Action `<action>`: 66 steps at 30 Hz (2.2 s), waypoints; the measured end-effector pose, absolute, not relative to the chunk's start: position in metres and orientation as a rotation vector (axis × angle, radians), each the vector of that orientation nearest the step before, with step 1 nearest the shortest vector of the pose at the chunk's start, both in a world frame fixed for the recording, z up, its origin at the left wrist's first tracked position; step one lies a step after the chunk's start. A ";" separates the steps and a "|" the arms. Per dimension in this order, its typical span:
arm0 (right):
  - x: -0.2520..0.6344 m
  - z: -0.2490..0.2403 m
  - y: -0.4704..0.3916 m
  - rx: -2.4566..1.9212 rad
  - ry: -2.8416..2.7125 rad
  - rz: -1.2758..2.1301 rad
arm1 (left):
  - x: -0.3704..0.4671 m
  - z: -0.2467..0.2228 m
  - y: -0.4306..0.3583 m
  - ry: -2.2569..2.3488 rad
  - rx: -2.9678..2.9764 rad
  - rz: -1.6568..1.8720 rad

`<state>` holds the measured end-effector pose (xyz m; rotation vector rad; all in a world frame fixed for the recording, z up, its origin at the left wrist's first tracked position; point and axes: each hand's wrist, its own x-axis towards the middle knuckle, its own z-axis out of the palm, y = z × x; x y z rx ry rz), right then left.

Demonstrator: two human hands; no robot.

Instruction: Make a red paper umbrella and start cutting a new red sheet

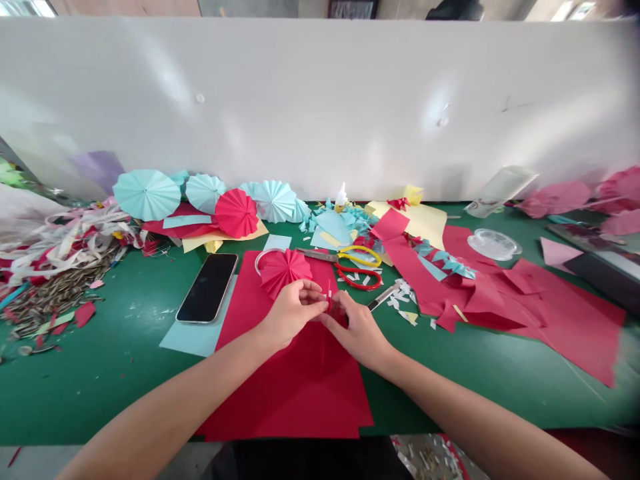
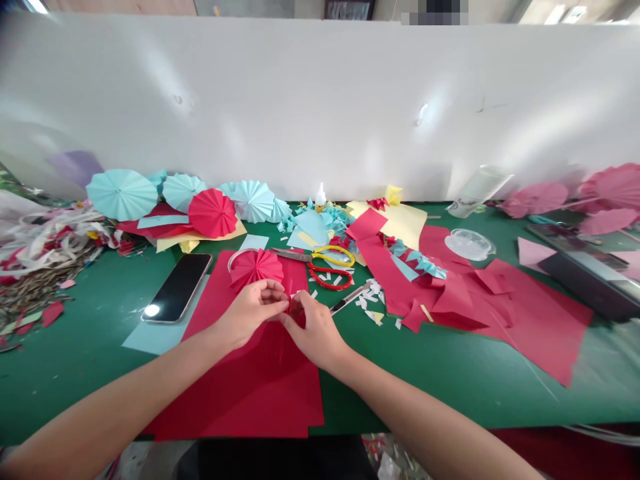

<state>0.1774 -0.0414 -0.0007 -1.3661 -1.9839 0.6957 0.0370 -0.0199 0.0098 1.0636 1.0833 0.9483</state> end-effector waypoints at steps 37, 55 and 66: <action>0.110 0.052 0.162 -1.457 -1.985 0.461 | 0.023 -0.016 -0.007 0.802 0.845 0.891; 0.236 0.002 0.026 -1.525 -1.826 0.769 | 0.012 -0.001 -0.008 0.545 0.973 0.856; 0.218 0.011 0.013 -1.294 -0.975 1.806 | 0.015 0.002 -0.017 0.525 1.181 0.638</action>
